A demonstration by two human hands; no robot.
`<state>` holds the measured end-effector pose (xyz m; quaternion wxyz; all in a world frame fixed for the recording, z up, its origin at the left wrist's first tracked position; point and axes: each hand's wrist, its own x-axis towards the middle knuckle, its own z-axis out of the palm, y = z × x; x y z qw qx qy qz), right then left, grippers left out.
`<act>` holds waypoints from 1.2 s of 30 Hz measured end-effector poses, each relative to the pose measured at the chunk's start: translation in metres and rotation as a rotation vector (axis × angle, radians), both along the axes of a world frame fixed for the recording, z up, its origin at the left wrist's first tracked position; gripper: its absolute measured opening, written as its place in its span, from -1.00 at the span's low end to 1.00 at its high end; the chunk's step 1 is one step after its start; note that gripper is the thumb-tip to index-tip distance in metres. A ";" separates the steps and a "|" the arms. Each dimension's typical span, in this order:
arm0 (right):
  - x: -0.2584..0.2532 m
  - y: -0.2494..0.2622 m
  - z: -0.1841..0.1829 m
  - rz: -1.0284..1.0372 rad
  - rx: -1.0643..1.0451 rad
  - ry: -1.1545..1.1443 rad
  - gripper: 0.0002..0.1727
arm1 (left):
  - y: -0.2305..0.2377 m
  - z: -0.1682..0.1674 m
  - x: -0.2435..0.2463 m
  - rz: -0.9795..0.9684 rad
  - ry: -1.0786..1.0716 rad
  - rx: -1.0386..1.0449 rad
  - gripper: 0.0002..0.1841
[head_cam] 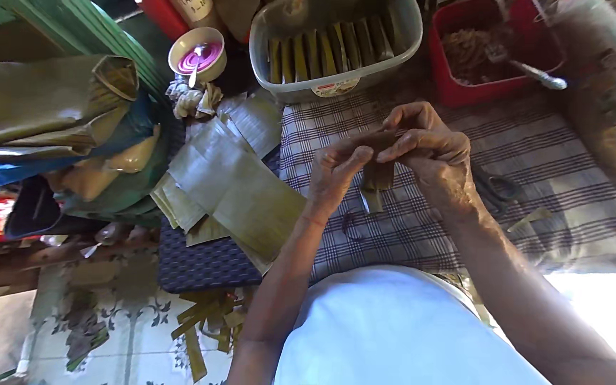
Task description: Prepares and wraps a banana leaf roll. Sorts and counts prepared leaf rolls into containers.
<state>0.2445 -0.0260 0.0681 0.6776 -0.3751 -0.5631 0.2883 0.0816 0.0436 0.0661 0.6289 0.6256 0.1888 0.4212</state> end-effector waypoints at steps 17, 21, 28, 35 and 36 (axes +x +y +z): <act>0.030 -0.013 -0.028 0.077 -0.498 -0.389 -0.88 | -0.016 -0.003 -0.021 -0.092 0.106 0.039 -0.64; 0.026 -0.010 -0.042 0.194 -0.494 -0.681 -0.62 | -0.021 -0.015 -0.059 -0.227 0.073 0.050 -0.79; 0.011 -0.001 -0.045 0.202 -0.500 -0.850 -0.64 | -0.072 -0.043 -0.109 0.323 0.539 0.011 -0.30; 0.017 -0.013 -0.032 0.237 -0.490 -0.585 -0.65 | -0.091 -0.040 -0.125 0.133 0.364 -0.384 -0.38; 0.018 -0.015 -0.030 0.253 -0.512 -0.504 -0.62 | -0.091 -0.040 -0.125 0.119 0.318 -0.434 -0.40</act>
